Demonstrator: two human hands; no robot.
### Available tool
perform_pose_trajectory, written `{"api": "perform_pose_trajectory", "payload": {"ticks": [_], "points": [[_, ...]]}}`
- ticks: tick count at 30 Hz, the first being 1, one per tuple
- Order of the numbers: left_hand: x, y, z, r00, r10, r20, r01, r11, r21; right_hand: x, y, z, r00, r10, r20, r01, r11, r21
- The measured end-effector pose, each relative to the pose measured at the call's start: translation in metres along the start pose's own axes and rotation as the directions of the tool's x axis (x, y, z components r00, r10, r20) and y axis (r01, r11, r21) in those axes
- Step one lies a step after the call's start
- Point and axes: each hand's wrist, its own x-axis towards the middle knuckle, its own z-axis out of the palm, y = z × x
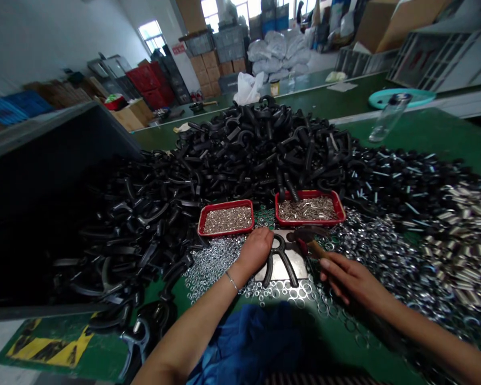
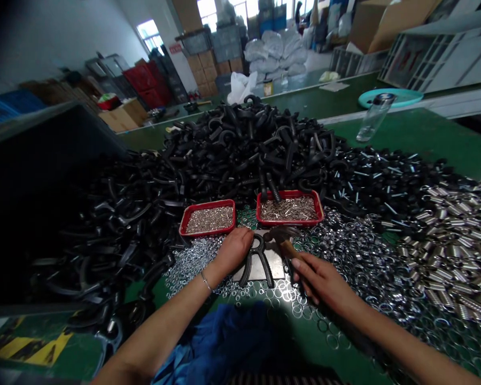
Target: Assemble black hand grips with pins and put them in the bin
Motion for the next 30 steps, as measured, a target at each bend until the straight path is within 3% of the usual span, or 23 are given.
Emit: {"api": "perform_pose_trajectory", "payload": {"ticks": [3,7,11,16,18,20,23,25,27,30], "points": [[-0.006,0.001,-0.003,0.997,-0.069,-0.043,0.066,0.995,-0.070,0.009,-0.013,-0.009,0.998,-0.057,0.013,0.058,0.979,-0.196],[-0.031,0.018,-0.015,0.963,-0.209,-0.172,0.177,0.966,-0.187,0.015,-0.051,-0.016,0.969,-0.245,0.030,0.229,0.848,-0.479],[-0.059,0.037,-0.016,0.986,-0.106,-0.132,0.084,0.983,-0.161,0.026,-0.080,-0.006,0.895,-0.446,-0.008,0.344,0.700,-0.626],[-0.067,0.042,-0.004,0.992,-0.085,-0.097,0.075,0.992,-0.099,0.060,-0.073,0.007,0.946,-0.266,0.186,0.316,0.624,-0.715],[-0.065,0.041,-0.002,0.992,-0.086,-0.097,0.076,0.992,-0.097,0.068,-0.071,0.008,0.937,-0.303,0.175,0.335,0.635,-0.696],[-0.064,0.041,-0.003,0.992,-0.084,-0.096,0.074,0.992,-0.101,0.070,-0.072,0.008,0.923,-0.367,0.119,0.329,0.588,-0.739],[-0.063,0.044,-0.010,0.992,-0.097,-0.084,0.086,0.989,-0.124,0.065,-0.075,0.008,0.945,-0.300,0.131,0.268,0.482,-0.834],[-0.066,0.048,-0.018,0.983,-0.162,-0.083,0.148,0.977,-0.152,0.057,-0.075,0.008,0.946,-0.249,0.207,0.309,0.501,-0.809],[-0.071,0.057,-0.027,0.953,-0.294,-0.070,0.282,0.948,-0.145,0.044,-0.066,0.007,0.930,-0.269,0.250,0.362,0.559,-0.746],[-0.075,0.072,-0.032,0.897,-0.442,0.021,0.443,0.896,-0.040,0.033,-0.037,-0.001,0.931,-0.319,0.174,0.333,0.556,-0.761]]}}
